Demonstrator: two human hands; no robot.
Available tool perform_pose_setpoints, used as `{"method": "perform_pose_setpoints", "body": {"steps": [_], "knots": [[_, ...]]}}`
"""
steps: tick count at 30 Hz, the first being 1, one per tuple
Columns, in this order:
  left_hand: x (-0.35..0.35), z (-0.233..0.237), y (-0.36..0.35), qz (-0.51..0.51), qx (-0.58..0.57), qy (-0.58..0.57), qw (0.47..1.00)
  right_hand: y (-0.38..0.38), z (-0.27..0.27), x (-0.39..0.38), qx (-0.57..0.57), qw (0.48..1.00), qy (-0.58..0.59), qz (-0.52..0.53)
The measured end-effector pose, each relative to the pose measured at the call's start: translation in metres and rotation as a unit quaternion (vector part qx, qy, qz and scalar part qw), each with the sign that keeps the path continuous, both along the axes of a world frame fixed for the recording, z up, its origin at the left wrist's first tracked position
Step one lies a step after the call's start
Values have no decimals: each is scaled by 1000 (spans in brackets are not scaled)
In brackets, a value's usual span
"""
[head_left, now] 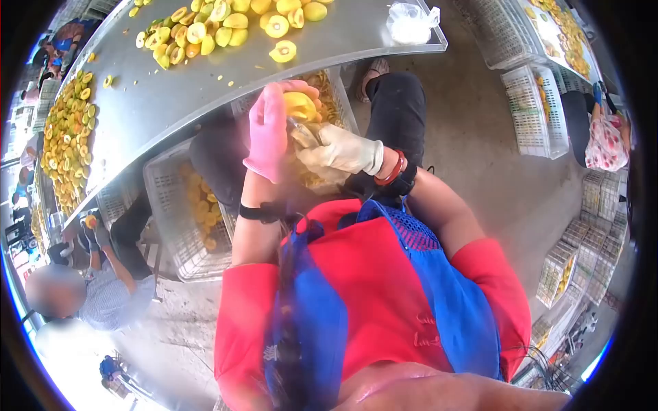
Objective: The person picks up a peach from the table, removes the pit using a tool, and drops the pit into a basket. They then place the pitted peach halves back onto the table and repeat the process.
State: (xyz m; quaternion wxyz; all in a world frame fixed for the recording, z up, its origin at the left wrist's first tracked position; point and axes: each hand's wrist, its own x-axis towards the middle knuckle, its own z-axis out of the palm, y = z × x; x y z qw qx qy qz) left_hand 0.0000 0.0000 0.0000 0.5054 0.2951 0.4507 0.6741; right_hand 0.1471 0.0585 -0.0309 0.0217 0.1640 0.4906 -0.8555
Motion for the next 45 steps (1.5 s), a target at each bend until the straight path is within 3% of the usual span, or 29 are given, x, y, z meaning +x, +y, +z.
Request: {"method": "perform_pose_setpoints", "body": {"steps": [5,6,9,11,12,13,14,15,17,18,21,22,24,26,27,28,31,32,33,34,38,41,42,45], "knots": [[4,0,-6,124,-56,-58,989,-14,8,-10,91,993,54,-47],[0,-1,-6,139,-46,-113,983,-14,10,-12,80,996,44,-23],[-40,-12,-27,139,34,-193,971,-32,14,-16,171,976,110,-80],[-71,-14,-42,300,27,-95,949,-35,-14,-15,143,982,95,-77],[-83,-10,-54,380,-28,54,923,-37,-19,-13,106,987,82,-93],[-94,-5,-70,445,-84,201,869,-37,-21,-10,68,989,69,-112],[-107,0,-87,464,-203,339,793,-35,-18,-4,-42,992,0,-121],[-122,3,-103,464,-312,465,686,-28,-38,-1,50,995,-49,-67],[-158,-10,-131,401,-419,666,469,-13,-93,0,230,961,-146,41],[-160,-9,-128,405,-412,654,488,-11,-91,1,244,957,-155,24],[-143,-9,-76,375,-359,543,660,-16,-78,2,281,946,-153,-41],[-148,-29,-58,310,-337,550,699,-17,-74,-1,293,944,-131,-77],[-154,-78,-10,198,-299,652,668,-24,-75,-4,354,920,-95,-140],[-123,-71,47,142,-331,705,611,-26,-96,-8,465,857,-65,-210],[-100,-52,76,130,-373,666,632,-25,-108,-6,482,845,-42,-227],[-96,-52,100,87,-401,649,640,-23,-120,-2,491,843,-52,-213],[-85,-68,146,-21,-450,621,641,-20,-142,4,461,864,-203,-6],[-81,-77,151,8,-435,614,658,-25,-153,6,495,853,-162,-44],[-74,-86,152,37,-424,604,674,-23,-101,12,428,876,-212,-56],[-69,-90,155,56,-417,618,665,-19,-97,13,420,881,-213,-49],[-85,-123,163,82,-291,535,789,-14,-102,12,459,865,-202,-21],[-89,-123,148,129,-184,420,879,-20,-95,12,456,864,-144,-155],[-81,-114,137,140,-81,334,928,-17,-100,12,461,862,-149,-149],[-69,-74,101,110,-48,120,986,-12,-73,10,405,884,-143,-184]]}}
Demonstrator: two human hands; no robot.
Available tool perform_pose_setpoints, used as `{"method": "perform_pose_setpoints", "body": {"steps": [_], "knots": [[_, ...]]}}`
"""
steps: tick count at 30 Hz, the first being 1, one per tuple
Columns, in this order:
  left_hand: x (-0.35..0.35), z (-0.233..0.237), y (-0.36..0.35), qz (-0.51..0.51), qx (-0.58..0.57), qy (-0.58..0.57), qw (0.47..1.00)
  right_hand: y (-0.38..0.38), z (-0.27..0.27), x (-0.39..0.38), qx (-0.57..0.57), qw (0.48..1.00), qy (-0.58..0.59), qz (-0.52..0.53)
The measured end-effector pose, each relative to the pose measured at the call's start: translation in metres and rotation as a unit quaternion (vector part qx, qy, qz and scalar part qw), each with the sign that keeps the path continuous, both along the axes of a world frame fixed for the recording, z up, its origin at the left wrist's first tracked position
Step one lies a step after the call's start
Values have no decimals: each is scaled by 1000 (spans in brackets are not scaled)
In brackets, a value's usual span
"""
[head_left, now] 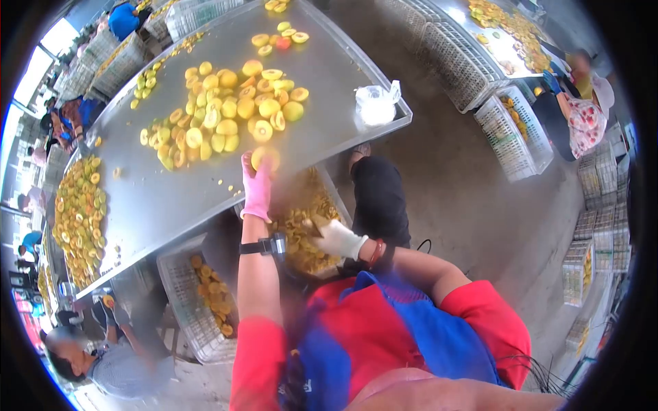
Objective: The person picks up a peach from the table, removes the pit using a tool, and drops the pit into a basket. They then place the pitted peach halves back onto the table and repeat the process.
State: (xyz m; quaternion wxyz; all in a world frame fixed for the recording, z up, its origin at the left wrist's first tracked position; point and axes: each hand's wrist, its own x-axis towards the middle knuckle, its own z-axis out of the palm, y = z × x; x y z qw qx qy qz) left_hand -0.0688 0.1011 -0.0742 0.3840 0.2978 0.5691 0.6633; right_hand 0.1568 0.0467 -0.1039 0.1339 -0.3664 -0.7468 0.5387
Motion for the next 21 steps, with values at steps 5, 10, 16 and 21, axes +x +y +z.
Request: {"method": "perform_pose_setpoints", "body": {"steps": [5,10,16,21], "knots": [[20,15,-39,-25,87,-121,989,13,58,-6,128,976,172,36],[49,69,-62,-53,131,-199,970,22,80,-14,200,962,188,3],[62,71,-72,-44,142,-189,971,23,102,-15,245,954,172,10],[59,73,-76,-11,129,-104,986,17,104,-15,146,962,223,63]]}}
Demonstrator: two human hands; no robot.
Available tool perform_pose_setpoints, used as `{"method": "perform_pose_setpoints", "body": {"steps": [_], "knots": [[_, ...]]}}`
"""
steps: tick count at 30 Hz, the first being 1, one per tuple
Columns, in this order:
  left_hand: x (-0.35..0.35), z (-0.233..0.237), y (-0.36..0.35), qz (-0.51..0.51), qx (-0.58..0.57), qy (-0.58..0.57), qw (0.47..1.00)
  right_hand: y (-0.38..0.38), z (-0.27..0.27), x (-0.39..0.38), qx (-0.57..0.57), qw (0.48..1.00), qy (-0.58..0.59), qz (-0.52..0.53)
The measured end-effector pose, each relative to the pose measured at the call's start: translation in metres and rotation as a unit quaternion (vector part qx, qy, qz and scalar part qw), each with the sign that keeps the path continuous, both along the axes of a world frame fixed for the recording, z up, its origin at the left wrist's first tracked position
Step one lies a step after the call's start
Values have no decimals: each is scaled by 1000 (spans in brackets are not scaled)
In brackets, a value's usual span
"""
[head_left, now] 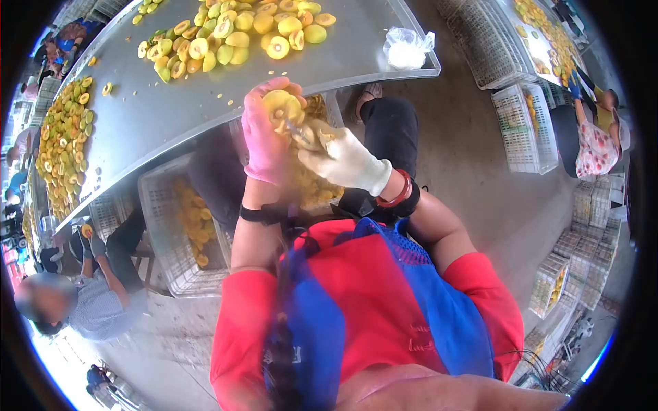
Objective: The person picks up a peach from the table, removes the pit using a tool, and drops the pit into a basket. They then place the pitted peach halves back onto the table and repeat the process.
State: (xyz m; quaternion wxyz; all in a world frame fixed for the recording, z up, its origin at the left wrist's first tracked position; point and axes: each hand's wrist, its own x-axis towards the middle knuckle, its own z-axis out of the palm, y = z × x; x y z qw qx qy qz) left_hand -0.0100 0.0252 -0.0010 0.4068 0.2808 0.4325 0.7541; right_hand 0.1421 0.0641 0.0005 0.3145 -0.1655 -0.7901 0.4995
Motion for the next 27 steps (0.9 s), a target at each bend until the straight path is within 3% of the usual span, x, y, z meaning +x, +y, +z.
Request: {"method": "perform_pose_setpoints", "body": {"steps": [3,5,12,18,23,27], "knots": [[-5,-1,-2,4,3,-5,1000,-1,4,3,4,999,-47,-3],[-1,0,-3,18,9,11,1000,3,-2,1,62,997,-17,-42],[4,4,-10,14,-2,145,989,1,1,-2,51,995,-44,-76],[19,11,-7,60,3,32,998,-4,-7,-7,6,1000,-3,-28],[23,13,-8,86,-5,46,995,-6,-7,-5,-71,997,-39,21],[21,15,-10,71,-23,35,997,-9,-13,-3,44,995,-86,-11]]}}
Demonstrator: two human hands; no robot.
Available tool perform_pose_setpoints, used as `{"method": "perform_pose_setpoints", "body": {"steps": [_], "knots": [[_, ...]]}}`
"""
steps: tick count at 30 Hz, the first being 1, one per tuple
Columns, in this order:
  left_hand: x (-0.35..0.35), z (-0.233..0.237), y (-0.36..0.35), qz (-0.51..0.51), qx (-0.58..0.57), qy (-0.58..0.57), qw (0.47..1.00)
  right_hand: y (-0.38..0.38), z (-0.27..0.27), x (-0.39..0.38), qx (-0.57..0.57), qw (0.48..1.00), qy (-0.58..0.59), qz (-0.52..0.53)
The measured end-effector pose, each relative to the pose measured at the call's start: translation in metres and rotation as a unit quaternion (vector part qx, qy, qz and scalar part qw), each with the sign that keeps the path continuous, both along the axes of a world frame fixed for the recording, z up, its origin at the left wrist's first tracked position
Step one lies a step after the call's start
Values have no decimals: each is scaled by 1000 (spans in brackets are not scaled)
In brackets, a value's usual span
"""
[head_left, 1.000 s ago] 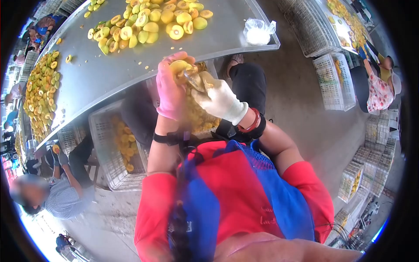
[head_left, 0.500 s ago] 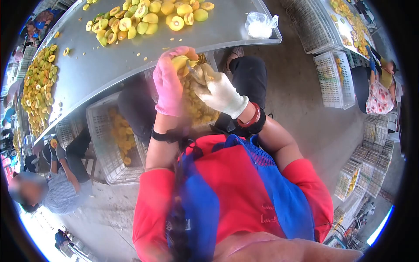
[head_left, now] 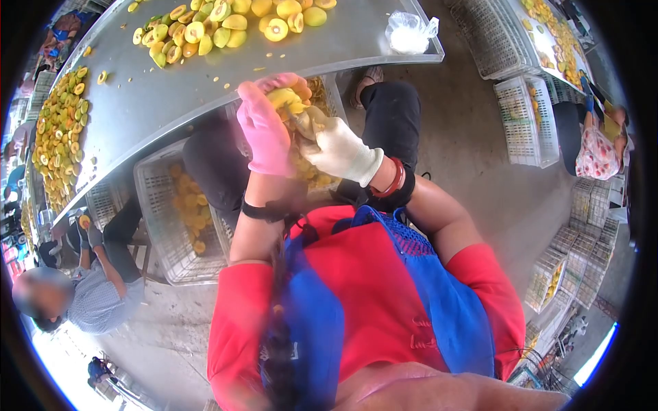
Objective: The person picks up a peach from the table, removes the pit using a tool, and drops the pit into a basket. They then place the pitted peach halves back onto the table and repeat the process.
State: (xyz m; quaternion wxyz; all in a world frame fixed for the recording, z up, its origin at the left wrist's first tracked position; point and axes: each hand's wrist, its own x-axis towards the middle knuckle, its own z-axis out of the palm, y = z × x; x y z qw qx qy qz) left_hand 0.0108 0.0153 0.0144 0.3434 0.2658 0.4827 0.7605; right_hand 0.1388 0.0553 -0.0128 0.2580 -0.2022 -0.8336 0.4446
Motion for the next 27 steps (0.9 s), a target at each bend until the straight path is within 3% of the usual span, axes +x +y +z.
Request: {"method": "perform_pose_setpoints", "body": {"steps": [2,5,8,14,18,24,26,27], "knots": [[1,-2,-1,8,6,33,999,1,-4,0,7,1000,18,7],[2,-4,-1,19,22,75,997,5,16,2,-165,984,37,63],[6,0,-2,20,34,58,998,-3,10,2,-52,999,5,12],[7,-6,-3,42,46,66,996,5,2,0,-122,989,46,74],[7,-5,-2,37,51,47,997,4,1,-1,-39,997,47,42],[9,12,-1,61,-3,-29,998,-4,6,-5,-56,992,109,-30],[-5,13,1,89,5,-121,989,-7,17,-7,-62,987,107,-99],[-14,13,0,100,8,-165,981,-3,14,-5,-20,992,101,-79]]}}
